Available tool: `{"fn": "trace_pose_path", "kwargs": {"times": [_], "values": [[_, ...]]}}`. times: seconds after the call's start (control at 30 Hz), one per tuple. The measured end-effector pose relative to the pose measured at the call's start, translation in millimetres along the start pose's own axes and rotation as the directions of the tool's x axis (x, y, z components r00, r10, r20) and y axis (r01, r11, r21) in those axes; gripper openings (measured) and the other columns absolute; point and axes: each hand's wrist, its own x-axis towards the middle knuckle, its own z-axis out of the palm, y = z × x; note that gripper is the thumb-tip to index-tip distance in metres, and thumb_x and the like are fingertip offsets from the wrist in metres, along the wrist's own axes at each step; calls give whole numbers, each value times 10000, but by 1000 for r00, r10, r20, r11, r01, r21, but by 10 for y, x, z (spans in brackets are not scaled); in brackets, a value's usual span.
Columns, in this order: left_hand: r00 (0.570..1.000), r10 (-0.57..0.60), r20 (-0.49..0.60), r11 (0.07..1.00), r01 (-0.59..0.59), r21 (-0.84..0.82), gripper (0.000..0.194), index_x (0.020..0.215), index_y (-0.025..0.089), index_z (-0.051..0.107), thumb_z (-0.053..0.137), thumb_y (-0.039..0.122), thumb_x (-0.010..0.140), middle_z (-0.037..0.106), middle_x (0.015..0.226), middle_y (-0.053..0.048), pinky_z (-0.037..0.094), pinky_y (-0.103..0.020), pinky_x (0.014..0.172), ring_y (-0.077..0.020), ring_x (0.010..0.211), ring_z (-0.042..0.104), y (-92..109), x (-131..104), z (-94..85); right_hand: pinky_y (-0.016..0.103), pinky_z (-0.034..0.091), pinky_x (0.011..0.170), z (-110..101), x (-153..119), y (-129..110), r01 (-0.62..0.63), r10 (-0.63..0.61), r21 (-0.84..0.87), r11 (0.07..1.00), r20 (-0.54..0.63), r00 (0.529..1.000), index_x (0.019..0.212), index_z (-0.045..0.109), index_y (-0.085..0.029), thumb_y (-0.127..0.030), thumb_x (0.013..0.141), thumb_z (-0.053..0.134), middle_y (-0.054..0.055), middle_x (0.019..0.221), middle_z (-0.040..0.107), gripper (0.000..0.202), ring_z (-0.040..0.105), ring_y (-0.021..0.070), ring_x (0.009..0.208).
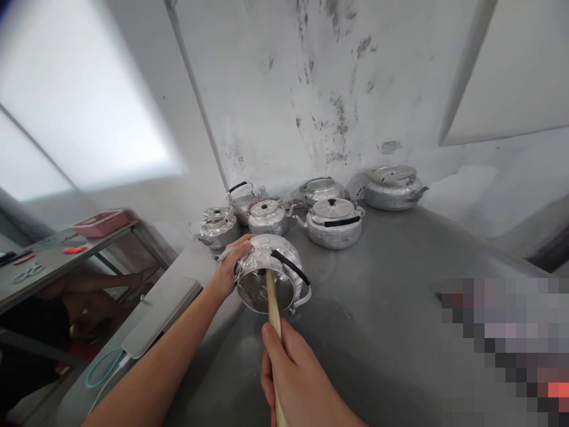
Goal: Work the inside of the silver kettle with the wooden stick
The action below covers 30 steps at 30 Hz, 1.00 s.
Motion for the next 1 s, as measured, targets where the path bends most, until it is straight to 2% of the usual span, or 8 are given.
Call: {"fn": "trace_pose_path", "kwargs": {"times": [0.07,0.43,0.6,1.0], "values": [[1000,-1,-1,1000,1,2,378,1026,144,711,571,482,930,672,912,-70,420,-294,711,-206,795,554,2,-2,-2,152,368,290,0,1,-8,-3,4,-6,1000,8,1000,832,459,-236,-371,1093,222,-107,439,425,378,382,66,261],[1000,-3,1,1000,3,2,384,1019,148,709,562,492,935,656,877,-64,422,-298,712,-205,785,550,-11,-4,-9,143,384,352,-15,11,82,28,-28,-7,1000,8,1000,816,467,-237,-490,1075,292,-115,492,456,402,421,44,275],[1000,-4,4,1000,4,3,382,1025,148,715,573,490,929,666,903,-69,421,-297,697,-207,787,554,-7,-1,-10,141,365,342,-6,-5,47,-17,17,-25,1000,9,1000,825,462,-236,-415,1090,246,-110,462,447,386,405,50,268],[1000,-9,7,1000,9,-11,368,1021,147,715,577,478,935,661,891,-67,421,-294,704,-202,785,546,14,-3,-6,140,370,330,-23,-4,22,18,-18,-12,1000,6,1000,822,461,-234,-425,1092,229,-111,484,435,404,380,40,282]]}}
